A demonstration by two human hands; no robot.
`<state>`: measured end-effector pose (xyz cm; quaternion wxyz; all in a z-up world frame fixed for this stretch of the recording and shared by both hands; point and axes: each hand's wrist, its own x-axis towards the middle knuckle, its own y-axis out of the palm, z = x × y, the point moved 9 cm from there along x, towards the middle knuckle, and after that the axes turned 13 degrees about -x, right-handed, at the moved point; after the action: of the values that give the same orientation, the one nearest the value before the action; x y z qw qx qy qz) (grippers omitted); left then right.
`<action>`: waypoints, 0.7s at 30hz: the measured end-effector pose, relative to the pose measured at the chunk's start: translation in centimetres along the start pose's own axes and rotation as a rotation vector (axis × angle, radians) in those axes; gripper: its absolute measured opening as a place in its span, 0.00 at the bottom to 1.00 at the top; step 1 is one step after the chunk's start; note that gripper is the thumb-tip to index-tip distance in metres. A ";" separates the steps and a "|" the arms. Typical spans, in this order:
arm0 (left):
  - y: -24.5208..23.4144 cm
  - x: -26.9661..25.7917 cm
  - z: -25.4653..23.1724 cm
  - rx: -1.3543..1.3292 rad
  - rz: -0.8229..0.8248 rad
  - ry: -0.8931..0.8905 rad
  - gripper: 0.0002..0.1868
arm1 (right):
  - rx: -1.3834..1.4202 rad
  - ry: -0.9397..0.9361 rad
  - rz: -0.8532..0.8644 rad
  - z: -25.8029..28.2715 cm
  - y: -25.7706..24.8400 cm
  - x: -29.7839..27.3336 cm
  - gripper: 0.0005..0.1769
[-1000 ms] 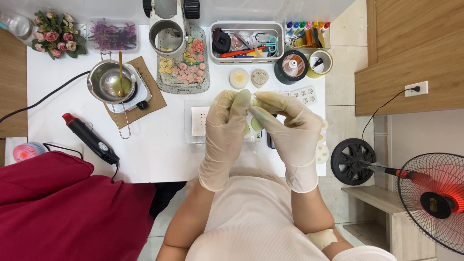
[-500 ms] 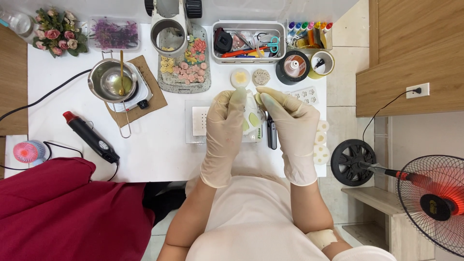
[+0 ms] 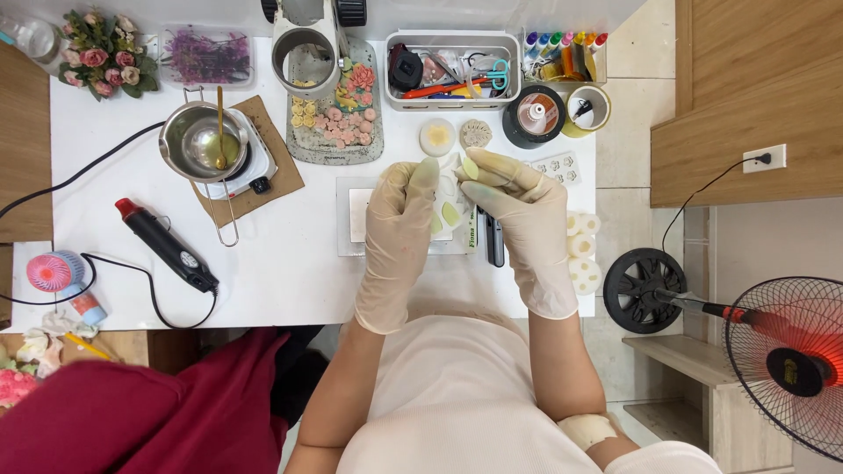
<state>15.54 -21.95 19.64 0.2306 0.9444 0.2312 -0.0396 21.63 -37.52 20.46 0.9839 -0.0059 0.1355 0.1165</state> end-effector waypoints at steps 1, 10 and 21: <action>-0.2 0.0 0.1 0.035 -0.005 0.006 0.14 | -0.001 -0.017 0.014 0.1 0.1 0.0 0.22; -5.5 0.6 6.1 0.095 -0.011 -0.079 0.15 | -0.064 -0.079 -0.040 0.7 -0.6 -1.4 0.18; -9.5 1.6 10.3 0.757 0.043 -0.042 0.17 | -0.006 -0.021 0.037 -0.6 -0.3 -2.1 0.19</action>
<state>12.99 -18.51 6.22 -0.1291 0.9664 0.1755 -0.1364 19.60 -38.27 20.47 0.9829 -0.0052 0.1248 0.1350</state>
